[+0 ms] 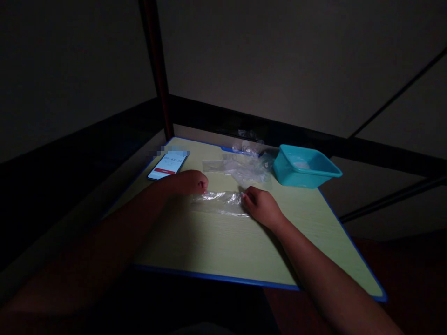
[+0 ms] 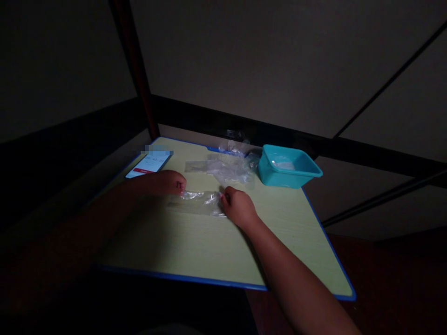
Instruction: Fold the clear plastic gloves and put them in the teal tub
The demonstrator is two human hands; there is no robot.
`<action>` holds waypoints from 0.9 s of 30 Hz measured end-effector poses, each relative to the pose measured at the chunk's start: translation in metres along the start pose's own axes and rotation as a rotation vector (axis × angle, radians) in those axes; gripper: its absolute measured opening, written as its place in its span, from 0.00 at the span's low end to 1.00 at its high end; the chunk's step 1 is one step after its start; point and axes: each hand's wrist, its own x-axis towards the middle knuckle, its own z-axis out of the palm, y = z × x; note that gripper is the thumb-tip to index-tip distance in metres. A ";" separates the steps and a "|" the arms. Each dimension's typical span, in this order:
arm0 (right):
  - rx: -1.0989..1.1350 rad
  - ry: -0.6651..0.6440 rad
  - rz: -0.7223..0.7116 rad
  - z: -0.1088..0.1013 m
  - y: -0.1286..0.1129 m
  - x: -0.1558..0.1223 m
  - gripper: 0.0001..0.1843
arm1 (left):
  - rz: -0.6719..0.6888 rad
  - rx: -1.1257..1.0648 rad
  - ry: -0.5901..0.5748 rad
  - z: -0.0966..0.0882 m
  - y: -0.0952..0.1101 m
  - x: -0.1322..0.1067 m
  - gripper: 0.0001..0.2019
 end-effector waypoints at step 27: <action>0.031 0.025 0.000 0.008 0.007 0.004 0.06 | -0.176 0.154 0.063 0.000 0.010 -0.004 0.11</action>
